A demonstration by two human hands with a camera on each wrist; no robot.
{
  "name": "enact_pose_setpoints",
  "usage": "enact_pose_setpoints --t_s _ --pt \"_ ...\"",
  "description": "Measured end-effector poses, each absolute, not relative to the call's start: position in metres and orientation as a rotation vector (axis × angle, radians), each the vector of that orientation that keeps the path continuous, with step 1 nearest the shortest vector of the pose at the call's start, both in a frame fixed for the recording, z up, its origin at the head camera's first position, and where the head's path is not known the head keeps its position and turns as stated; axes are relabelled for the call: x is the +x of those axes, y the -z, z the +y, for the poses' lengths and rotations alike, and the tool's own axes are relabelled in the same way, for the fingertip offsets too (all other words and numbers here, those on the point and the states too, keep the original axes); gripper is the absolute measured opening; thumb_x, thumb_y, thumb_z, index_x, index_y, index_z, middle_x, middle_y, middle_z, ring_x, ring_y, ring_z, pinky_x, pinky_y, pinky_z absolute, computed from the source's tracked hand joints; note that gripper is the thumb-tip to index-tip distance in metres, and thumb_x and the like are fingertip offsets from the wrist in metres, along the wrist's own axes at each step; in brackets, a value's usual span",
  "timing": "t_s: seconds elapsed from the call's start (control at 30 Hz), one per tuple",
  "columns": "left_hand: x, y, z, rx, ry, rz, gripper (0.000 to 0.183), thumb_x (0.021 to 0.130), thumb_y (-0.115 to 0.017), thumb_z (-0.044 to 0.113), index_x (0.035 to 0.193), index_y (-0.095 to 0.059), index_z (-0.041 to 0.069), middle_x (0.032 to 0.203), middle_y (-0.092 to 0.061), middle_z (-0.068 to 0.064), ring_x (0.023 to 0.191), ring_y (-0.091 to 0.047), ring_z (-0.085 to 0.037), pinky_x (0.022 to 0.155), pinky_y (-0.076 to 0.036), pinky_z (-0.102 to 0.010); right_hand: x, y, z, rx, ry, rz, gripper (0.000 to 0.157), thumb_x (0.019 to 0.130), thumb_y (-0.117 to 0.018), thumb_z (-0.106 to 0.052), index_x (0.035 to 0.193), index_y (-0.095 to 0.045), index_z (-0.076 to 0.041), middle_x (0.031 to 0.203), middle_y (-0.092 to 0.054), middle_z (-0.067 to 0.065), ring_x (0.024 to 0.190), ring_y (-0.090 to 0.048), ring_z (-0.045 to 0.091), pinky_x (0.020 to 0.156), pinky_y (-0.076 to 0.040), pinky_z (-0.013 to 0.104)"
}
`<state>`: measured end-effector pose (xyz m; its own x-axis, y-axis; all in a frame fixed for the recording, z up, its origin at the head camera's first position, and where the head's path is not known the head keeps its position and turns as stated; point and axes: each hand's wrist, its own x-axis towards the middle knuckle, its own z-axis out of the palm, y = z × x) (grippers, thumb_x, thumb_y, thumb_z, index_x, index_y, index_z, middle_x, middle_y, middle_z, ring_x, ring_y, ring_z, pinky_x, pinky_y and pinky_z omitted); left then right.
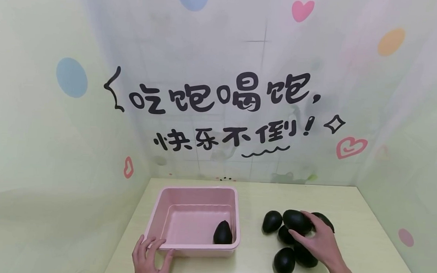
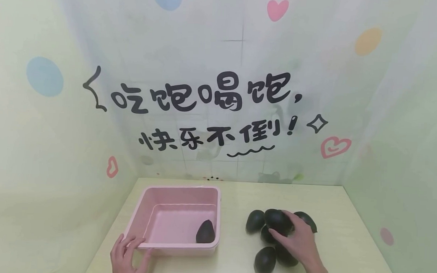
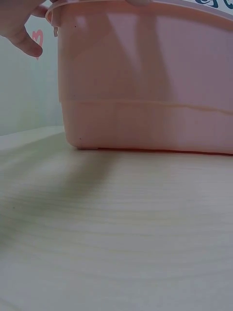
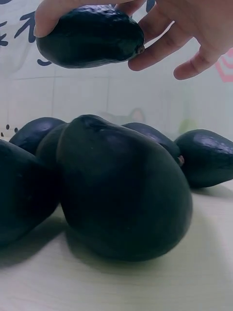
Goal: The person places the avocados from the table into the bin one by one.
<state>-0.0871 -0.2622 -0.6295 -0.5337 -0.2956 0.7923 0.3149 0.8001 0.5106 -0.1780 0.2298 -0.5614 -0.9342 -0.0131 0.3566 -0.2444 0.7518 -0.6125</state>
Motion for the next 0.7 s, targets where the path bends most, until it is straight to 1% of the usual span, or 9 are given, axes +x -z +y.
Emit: enact_pose_setpoints --t_s 0.17,0.37,0.43,0.5,0.63,0.7 --pt "-0.091 0.633 -0.264 -0.045 0.735 -1.951 0.064 0.097 -0.061 0.071 0.104 -0.076 0.009 0.115 -0.066 -0.024 0.149 -0.037 -0.017 0.127 -0.018 -0.023 -0.180 0.561 0.223 0.226 -0.979 -2.631 0.070 0.082 -0.092 -0.048 0.138 -0.067 -0.015 0.128 -0.075 0.009 0.115 -0.071 0.032 0.091 -0.059 0.051" --pt "-0.092 0.634 -0.265 -0.049 0.734 -1.950 0.064 0.097 -0.061 0.071 0.104 -0.076 0.009 0.116 -0.066 -0.024 0.150 -0.036 -0.015 0.127 -0.018 -0.022 -0.181 0.560 0.214 0.270 -0.997 -2.637 0.073 0.082 -0.092 -0.047 0.140 -0.066 -0.011 0.132 -0.074 0.010 0.120 -0.070 0.033 0.095 -0.058 0.057" --pt "-0.091 0.633 -0.265 -0.048 0.743 -1.953 0.062 0.097 -0.063 0.069 0.105 -0.076 0.009 0.117 -0.066 -0.024 0.150 -0.035 -0.014 0.127 -0.019 -0.023 -0.182 0.559 0.210 0.298 -1.004 -2.628 0.073 0.082 -0.092 -0.046 0.140 -0.066 -0.011 0.132 -0.074 0.009 0.120 -0.070 0.032 0.096 -0.058 0.056" --pt "-0.090 0.632 -0.264 -0.040 0.759 -1.963 0.057 0.096 -0.067 0.065 0.105 -0.075 0.009 0.118 -0.066 -0.024 0.151 -0.033 -0.012 0.126 -0.019 -0.024 -0.183 0.558 0.207 0.325 -1.008 -2.620 0.072 0.082 -0.093 -0.045 0.140 -0.066 -0.011 0.132 -0.075 0.007 0.120 -0.071 0.031 0.097 -0.058 0.055" --pt "-0.086 0.630 -0.264 -0.013 0.788 -2.007 0.041 0.090 -0.078 0.046 0.107 -0.074 0.009 0.121 -0.064 -0.023 0.153 -0.030 -0.010 0.126 -0.018 -0.028 -0.185 0.555 0.201 0.363 -1.016 -2.600 0.071 0.082 -0.093 -0.044 0.139 -0.067 -0.011 0.132 -0.075 0.006 0.119 -0.071 0.031 0.097 -0.058 0.055" --pt "-0.084 0.629 -0.264 -0.002 0.791 -2.026 0.038 0.087 -0.079 0.040 0.108 -0.074 0.009 0.122 -0.064 -0.024 0.154 -0.029 -0.010 0.126 -0.018 -0.029 -0.186 0.554 0.198 0.376 -1.016 -2.589 0.071 0.081 -0.094 -0.043 0.138 -0.067 -0.010 0.132 -0.075 0.007 0.119 -0.072 0.032 0.096 -0.058 0.055"
